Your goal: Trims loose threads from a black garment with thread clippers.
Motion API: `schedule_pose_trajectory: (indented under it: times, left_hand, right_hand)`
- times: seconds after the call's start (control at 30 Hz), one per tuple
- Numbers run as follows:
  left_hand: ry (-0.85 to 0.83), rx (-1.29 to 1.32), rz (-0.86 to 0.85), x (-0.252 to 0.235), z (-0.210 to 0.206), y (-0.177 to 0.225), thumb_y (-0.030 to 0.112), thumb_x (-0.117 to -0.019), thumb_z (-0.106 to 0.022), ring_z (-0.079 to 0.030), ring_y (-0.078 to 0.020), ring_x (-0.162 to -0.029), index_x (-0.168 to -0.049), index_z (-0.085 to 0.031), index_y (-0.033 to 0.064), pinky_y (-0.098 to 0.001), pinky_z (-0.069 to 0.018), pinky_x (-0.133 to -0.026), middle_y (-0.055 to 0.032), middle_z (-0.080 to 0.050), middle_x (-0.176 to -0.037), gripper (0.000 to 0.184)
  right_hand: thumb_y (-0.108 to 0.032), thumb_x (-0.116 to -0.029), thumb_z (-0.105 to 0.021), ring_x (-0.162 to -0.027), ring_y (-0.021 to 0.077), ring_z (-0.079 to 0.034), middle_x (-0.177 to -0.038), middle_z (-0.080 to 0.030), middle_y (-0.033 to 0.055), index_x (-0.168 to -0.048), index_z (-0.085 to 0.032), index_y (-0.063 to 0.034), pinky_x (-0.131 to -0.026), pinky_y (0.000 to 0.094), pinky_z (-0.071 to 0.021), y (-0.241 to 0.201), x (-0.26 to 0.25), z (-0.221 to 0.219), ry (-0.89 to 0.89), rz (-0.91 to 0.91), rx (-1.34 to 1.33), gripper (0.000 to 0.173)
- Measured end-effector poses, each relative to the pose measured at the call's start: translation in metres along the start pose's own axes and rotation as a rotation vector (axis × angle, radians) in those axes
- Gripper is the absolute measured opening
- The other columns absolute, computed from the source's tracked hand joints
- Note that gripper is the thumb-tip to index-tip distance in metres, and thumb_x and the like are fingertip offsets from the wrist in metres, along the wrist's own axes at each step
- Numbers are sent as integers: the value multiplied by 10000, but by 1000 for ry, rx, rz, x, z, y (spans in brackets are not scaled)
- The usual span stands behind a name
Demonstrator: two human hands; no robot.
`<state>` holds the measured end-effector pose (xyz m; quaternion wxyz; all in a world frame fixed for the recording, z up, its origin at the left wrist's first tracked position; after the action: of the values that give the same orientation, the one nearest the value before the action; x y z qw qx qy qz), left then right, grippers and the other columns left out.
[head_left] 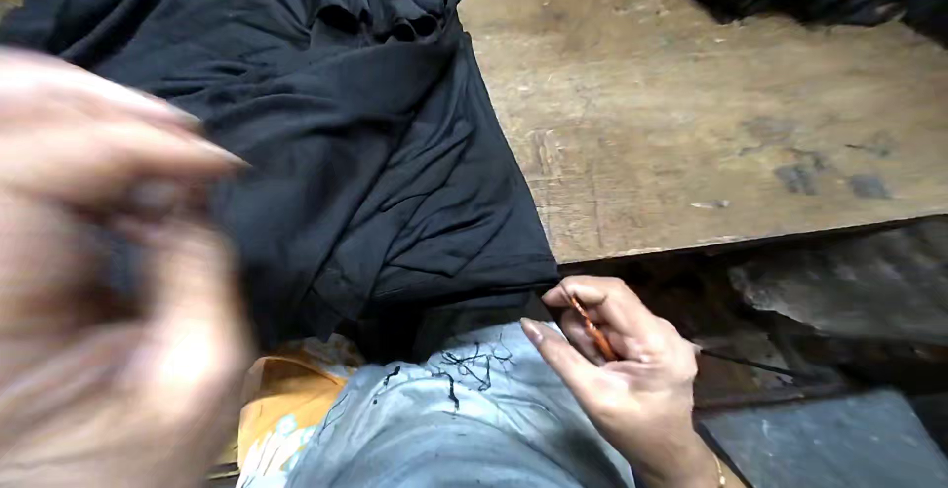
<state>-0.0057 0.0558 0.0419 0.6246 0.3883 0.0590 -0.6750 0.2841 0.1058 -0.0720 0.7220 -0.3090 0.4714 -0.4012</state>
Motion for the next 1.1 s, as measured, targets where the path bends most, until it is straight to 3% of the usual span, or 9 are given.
schedule_pose_trajectory:
  times: [0.07,0.2,0.33,0.43,0.6,0.7,0.87,0.97,1.1]
  left_hand:
    - [-75,86,-150,9,-38,26,112,-970,-594,-607,-234,-1117,-1068,-736,12,-367,-509,-930,-159,-645,-1204,199]
    - [-123,191,-124,13,-66,27,28,-911,-549,-662,-170,-1067,-1098,-719,-15,-277,-573,-881,-143,-661,-1226,256]
    - [-86,274,-14,10,-50,6,7,-881,-540,-676,-150,-1010,-1164,-653,-36,-295,-599,-845,-123,-641,-1271,308]
    - [-88,301,35,15,-40,-4,33,-872,-560,-689,-162,-1027,-1140,-661,-25,-304,-608,-874,-105,-647,-1269,291]
    - [-110,318,27,25,-41,0,142,-872,-650,-639,-149,-1135,-1130,-696,59,-287,-579,-919,-44,-640,-1267,274]
    - [-162,326,4,32,-54,15,235,-879,-691,-602,-129,-1193,-1164,-696,110,-289,-565,-953,-19,-617,-1290,311]
    - [-277,154,-110,44,-88,32,266,-906,-662,-550,-256,-1249,-1198,-716,141,-487,-464,-990,-99,-577,-1378,322]
    - [-261,178,-36,25,-79,17,262,-949,-586,-576,-203,-1264,-1215,-714,88,-376,-522,-1017,-112,-585,-1386,343]
    - [-232,38,18,2,-59,-8,202,-1021,-452,-658,-106,-1137,-1296,-643,28,-275,-541,-963,-92,-672,-1275,377]
  right_hand:
    - [-123,-880,-732,-590,-46,-472,-764,-597,-80,-1047,-685,-85,-518,103,-408,-11,-3,-7,8,60,-1,178]
    - [-109,-863,-725,-733,39,-641,-836,-689,1,-986,-710,-32,-630,192,-548,-38,-29,-24,-7,221,157,146]
    - [-244,-881,-721,-676,117,-646,-788,-668,-10,-1035,-742,-79,-539,299,-512,-46,-51,-59,-138,261,440,226]
    - [-122,-844,-659,-611,142,-623,-714,-630,-2,-915,-725,-94,-480,328,-466,-46,-61,-63,-166,299,451,100]
    - [-50,-923,-639,-647,20,-571,-775,-635,-40,-957,-700,-66,-560,180,-494,-31,-67,-17,-225,194,24,72]
    - [-37,-900,-660,-669,40,-595,-827,-657,-28,-990,-713,-79,-584,182,-528,-14,-53,24,-180,47,-219,113]
    - [-123,-913,-693,-546,29,-520,-746,-632,-49,-963,-728,-153,-485,162,-453,7,-30,46,-35,-96,-182,67]
    - [-134,-906,-700,-527,23,-502,-690,-590,-73,-923,-704,-164,-461,157,-433,-5,-30,37,26,-85,-108,35]
    - [-141,-928,-703,-558,2,-487,-688,-548,-66,-847,-635,-130,-487,139,-421,-26,-39,7,-66,17,-203,106]
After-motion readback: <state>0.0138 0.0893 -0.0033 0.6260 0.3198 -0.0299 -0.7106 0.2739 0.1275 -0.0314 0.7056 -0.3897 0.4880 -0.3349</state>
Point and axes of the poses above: each hand's wrist, its own x-axis away from the middle knuckle, its own z-axis out of the back of the hand, y = z × x, the point moved 7 cm from there along -x, towards the middle knuckle
